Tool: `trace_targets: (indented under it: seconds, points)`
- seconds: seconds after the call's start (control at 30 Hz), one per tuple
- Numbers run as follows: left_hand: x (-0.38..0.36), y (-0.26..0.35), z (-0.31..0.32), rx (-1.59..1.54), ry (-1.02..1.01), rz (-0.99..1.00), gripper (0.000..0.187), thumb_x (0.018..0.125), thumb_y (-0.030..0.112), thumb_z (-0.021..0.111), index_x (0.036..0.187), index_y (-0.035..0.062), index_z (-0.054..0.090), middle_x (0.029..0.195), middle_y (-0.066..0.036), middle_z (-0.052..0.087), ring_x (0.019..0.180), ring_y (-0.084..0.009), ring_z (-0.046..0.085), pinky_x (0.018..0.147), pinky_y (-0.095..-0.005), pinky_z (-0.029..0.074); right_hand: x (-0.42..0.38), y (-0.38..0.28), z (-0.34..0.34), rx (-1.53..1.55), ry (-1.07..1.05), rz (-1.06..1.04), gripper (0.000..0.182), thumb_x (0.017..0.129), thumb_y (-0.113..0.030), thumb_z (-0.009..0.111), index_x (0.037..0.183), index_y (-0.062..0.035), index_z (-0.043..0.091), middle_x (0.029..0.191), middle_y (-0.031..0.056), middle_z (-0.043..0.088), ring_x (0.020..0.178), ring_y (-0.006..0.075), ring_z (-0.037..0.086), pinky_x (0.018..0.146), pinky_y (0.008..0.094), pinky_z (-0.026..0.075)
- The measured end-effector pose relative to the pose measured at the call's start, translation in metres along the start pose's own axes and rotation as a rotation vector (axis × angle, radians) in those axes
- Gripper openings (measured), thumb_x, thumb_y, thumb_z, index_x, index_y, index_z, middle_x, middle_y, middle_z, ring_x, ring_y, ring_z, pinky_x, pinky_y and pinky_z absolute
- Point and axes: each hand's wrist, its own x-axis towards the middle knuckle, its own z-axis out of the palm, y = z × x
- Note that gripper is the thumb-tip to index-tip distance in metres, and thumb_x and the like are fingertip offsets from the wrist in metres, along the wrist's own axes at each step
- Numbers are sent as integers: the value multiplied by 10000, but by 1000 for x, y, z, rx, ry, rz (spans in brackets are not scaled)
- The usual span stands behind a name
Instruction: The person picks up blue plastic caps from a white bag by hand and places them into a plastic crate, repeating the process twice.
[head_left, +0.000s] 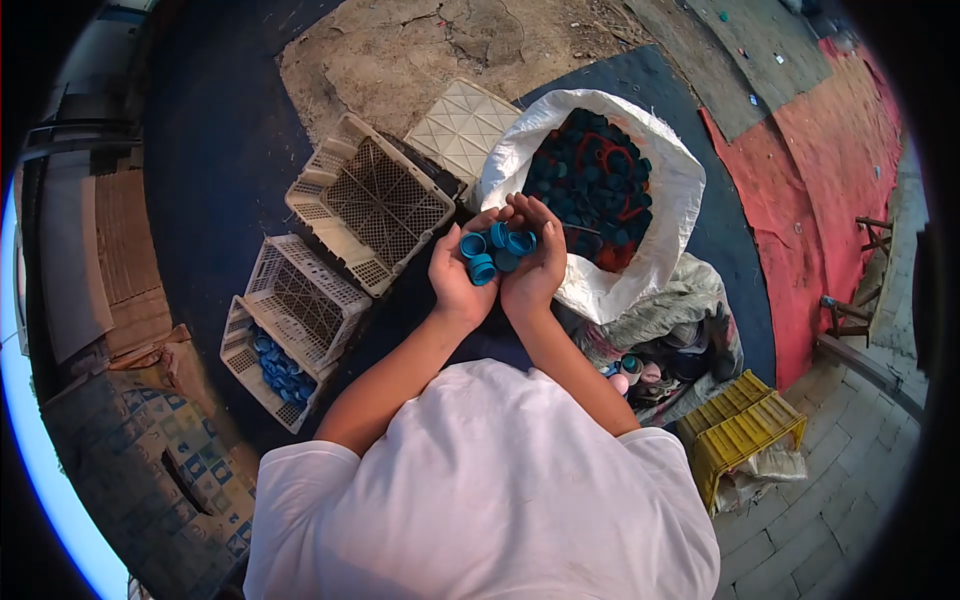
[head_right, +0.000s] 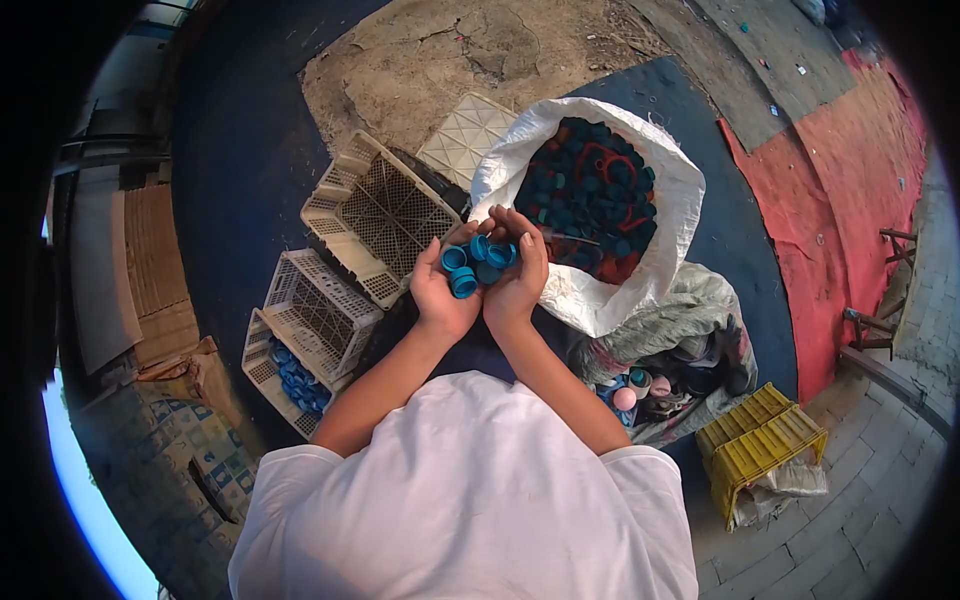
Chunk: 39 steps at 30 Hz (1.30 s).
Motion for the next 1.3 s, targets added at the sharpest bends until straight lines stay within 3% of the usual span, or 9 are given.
trace_targets:
  seconds: [0.43,0.67,0.77,1.03,1.3]
  points:
    - [-97,42,-72,-257,256,264,500,1049,415,416,1254,9,625,1385,-171,621,1360,-310,532,1198,-479,357,-83,81,22,-113,-181,324,372,1020,-228,444,1198,53,612,1277,199,650,1226,281,597,1102,407,455]
    - [-220,80,-141,-376,340,521,459,1048,396,422,1202,18,633,1351,-155,643,1326,-301,559,1182,-476,379,-202,152,39,-196,-353,584,341,1012,-217,441,1196,15,610,1258,156,640,1188,261,595,1075,404,470]
    - [-282,89,-182,-487,341,633,446,1048,387,420,1184,19,632,1314,-152,661,1287,-302,589,1165,-470,401,-266,179,40,-248,-452,711,373,1008,-249,447,1248,0,587,1302,158,618,1252,296,569,1115,452,449]
    - [-422,95,-271,-681,440,882,425,1051,358,395,1182,27,626,1249,-135,689,1234,-281,623,1116,-442,441,-417,240,37,-428,-640,961,410,1014,-253,440,1316,3,546,1328,164,600,1264,284,551,1129,424,414]
    - [-475,101,-319,-837,548,986,432,1058,350,374,1186,28,631,1262,-145,681,1219,-282,622,1122,-436,441,-482,278,36,-595,-849,1074,414,1012,-234,496,1356,-5,525,1354,159,586,1285,272,535,1142,410,398]
